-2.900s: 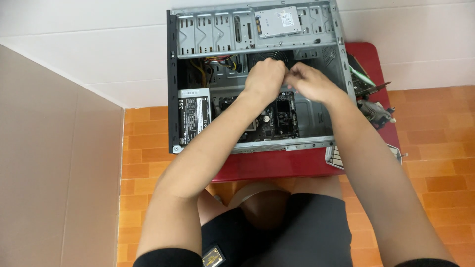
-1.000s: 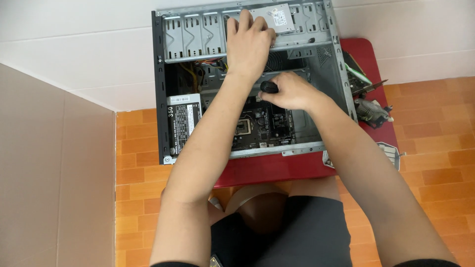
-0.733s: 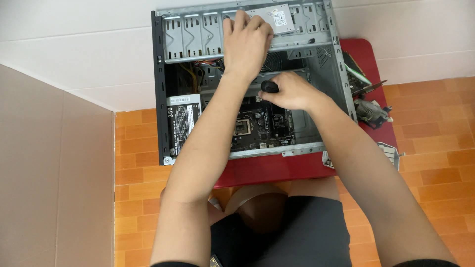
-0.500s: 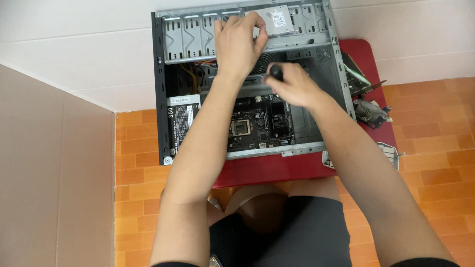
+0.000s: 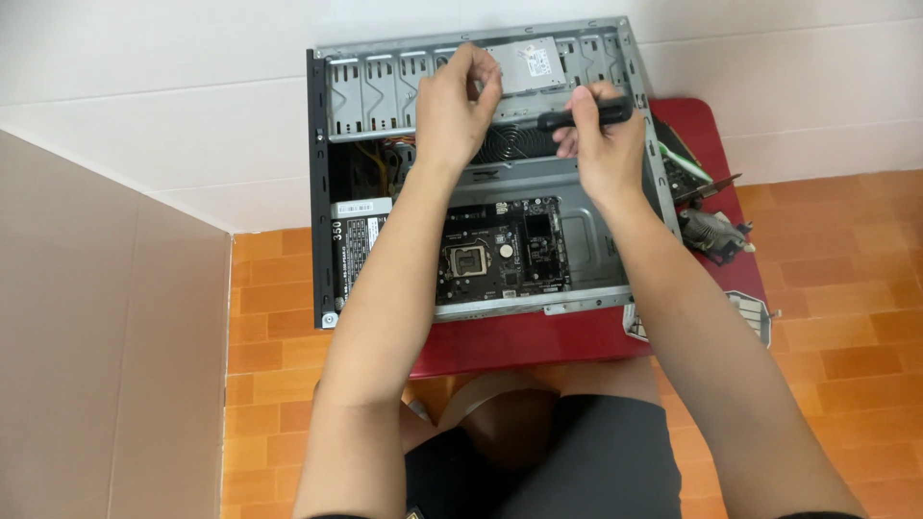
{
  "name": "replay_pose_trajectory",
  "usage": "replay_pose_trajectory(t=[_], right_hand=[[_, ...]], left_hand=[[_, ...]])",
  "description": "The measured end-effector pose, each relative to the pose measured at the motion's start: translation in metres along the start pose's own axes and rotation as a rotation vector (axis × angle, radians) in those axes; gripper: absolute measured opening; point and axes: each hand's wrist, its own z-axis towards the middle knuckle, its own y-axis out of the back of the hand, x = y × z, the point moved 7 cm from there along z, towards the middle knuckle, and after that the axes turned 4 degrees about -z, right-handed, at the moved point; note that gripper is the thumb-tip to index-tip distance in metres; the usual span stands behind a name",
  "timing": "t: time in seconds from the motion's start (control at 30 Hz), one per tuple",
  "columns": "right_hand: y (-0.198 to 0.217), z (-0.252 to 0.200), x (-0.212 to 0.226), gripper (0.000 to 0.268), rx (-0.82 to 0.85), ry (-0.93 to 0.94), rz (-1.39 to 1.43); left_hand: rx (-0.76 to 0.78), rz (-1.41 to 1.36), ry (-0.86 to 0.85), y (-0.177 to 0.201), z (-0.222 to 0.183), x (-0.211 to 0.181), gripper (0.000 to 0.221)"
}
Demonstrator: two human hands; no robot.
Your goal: Removing a motherboard from a computer case using a screwdriver.
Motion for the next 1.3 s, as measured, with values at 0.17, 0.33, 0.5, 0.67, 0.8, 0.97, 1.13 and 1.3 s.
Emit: replay_pose_trajectory(t=[0.17,0.33,0.5,0.67,0.8,0.97,1.13,1.3], right_hand=[[0.01,0.005,-0.001,0.027,-0.056,0.009,0.168],[0.014,0.006,-0.003,0.036,-0.098,-0.046,0.39],[0.025,0.009,-0.028,0.04,-0.23,-0.098,0.437],[0.022,0.006,-0.024,0.041,-0.216,-0.112,0.447],[0.023,0.007,-0.026,0.042,-0.218,-0.119,0.452],[0.023,0.007,-0.026,0.042,-0.212,-0.113,0.448],[0.023,0.007,-0.024,0.041,-0.214,-0.107,0.455],[0.021,0.006,-0.02,0.04,-0.192,-0.103,0.435]], left_hand=[[0.011,-0.14,0.02,0.002,-0.003,-0.009,0.015],[0.125,-0.539,0.135,-0.021,-0.003,0.009,0.018],[0.124,-0.696,0.206,-0.026,-0.008,0.007,0.014],[0.123,-0.703,0.218,-0.027,-0.01,0.009,0.014],[0.122,-0.72,0.223,-0.027,-0.01,0.007,0.014],[0.121,-0.702,0.221,-0.024,-0.012,0.005,0.015],[0.115,-0.684,0.228,-0.022,-0.012,0.006,0.016],[0.106,-0.635,0.268,-0.024,-0.013,0.007,0.011]])
